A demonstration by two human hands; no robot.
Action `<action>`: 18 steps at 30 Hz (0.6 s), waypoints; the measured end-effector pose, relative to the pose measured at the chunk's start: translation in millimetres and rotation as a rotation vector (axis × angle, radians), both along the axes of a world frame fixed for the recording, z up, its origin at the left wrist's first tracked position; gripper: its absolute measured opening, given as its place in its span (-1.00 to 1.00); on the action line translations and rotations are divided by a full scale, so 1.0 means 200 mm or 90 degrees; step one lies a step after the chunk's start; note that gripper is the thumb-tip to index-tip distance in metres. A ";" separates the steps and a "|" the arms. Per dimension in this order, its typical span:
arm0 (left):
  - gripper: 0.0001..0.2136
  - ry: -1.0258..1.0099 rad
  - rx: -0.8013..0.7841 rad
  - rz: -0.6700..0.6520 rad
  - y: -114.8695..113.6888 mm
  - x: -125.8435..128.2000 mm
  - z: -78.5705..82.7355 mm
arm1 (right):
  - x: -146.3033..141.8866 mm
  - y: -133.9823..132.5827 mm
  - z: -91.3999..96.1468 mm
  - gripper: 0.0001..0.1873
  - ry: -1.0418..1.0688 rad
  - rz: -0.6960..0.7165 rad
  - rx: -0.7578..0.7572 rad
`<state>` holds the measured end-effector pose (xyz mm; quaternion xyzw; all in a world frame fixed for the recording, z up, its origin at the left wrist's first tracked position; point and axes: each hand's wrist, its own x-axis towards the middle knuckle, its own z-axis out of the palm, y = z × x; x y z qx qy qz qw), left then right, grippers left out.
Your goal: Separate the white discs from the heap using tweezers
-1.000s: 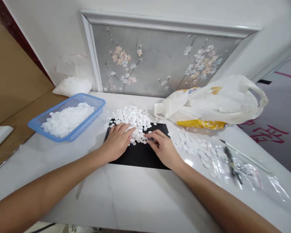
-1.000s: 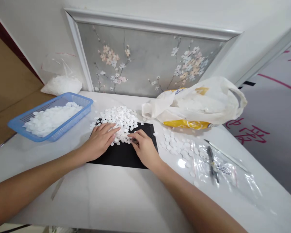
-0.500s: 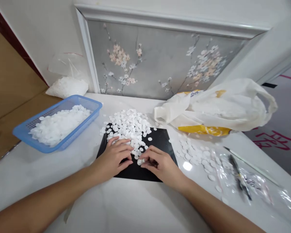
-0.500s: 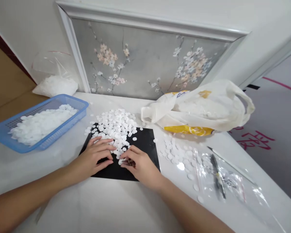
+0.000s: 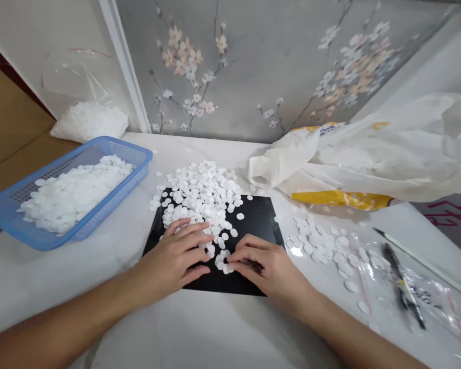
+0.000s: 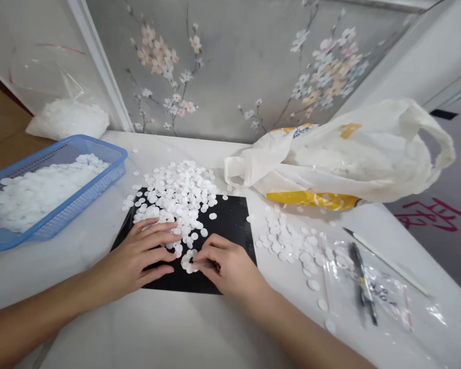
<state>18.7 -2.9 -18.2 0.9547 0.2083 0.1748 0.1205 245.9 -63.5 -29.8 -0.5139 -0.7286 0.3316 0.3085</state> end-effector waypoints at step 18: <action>-0.90 -0.038 0.055 -0.072 -0.02 0.04 0.02 | 0.02 0.01 0.05 -0.86 -0.073 0.006 -0.011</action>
